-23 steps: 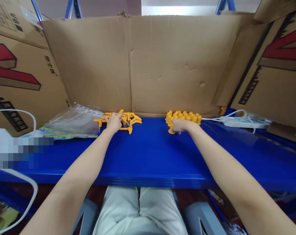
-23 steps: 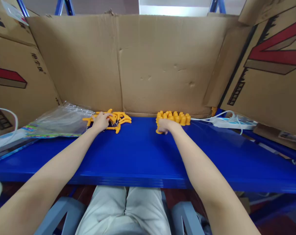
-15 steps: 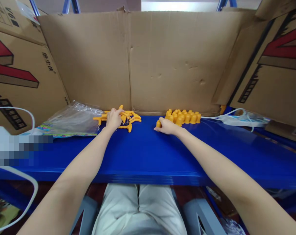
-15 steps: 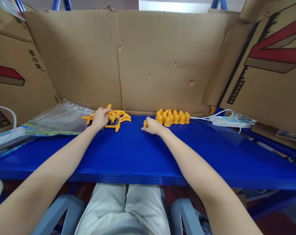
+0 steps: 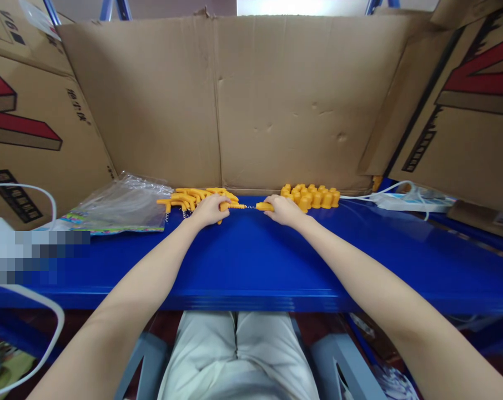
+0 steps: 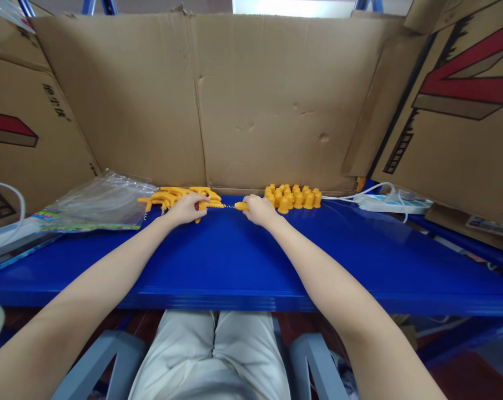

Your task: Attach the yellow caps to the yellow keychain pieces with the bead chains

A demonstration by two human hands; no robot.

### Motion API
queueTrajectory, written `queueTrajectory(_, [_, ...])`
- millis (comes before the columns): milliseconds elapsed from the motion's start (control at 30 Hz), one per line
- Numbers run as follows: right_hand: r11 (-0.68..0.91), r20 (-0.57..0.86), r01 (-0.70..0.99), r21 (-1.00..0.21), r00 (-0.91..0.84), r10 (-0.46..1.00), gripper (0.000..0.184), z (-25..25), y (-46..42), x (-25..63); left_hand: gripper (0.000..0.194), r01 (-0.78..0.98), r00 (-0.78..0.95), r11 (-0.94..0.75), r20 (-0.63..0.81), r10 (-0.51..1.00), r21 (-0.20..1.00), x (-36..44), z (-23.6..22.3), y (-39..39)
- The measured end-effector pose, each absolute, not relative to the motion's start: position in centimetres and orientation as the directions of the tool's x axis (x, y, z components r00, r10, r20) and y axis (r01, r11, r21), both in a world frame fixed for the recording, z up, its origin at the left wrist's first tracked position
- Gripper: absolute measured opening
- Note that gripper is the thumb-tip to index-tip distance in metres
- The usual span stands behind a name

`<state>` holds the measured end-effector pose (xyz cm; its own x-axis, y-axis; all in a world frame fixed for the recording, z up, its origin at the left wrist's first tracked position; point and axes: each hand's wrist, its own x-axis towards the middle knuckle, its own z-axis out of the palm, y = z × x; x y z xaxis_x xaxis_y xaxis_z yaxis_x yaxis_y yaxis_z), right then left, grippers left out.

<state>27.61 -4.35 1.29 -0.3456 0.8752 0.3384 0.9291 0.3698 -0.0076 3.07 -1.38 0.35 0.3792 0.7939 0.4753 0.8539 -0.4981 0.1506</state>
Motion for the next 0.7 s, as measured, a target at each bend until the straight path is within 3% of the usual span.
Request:
queueTrajectory(233, [0.336, 0.294, 0.940, 0.056, -0.337, 0.894, 0.023, 1.0, -3.9, 28.1, 0.038, 0.848, 0.393, -0.504, 0.441, 0.807, 0.166, 3.3, 0.3, -1.6])
queueTrajectory(700, [0.551, 0.342, 0.821, -0.152, -0.479, 0.808, 0.032, 0.6, -2.8, 28.6, 0.034, 0.847, 0.366, -0.493, 0.453, 0.813, 0.200, 3.2, 0.3, -1.6])
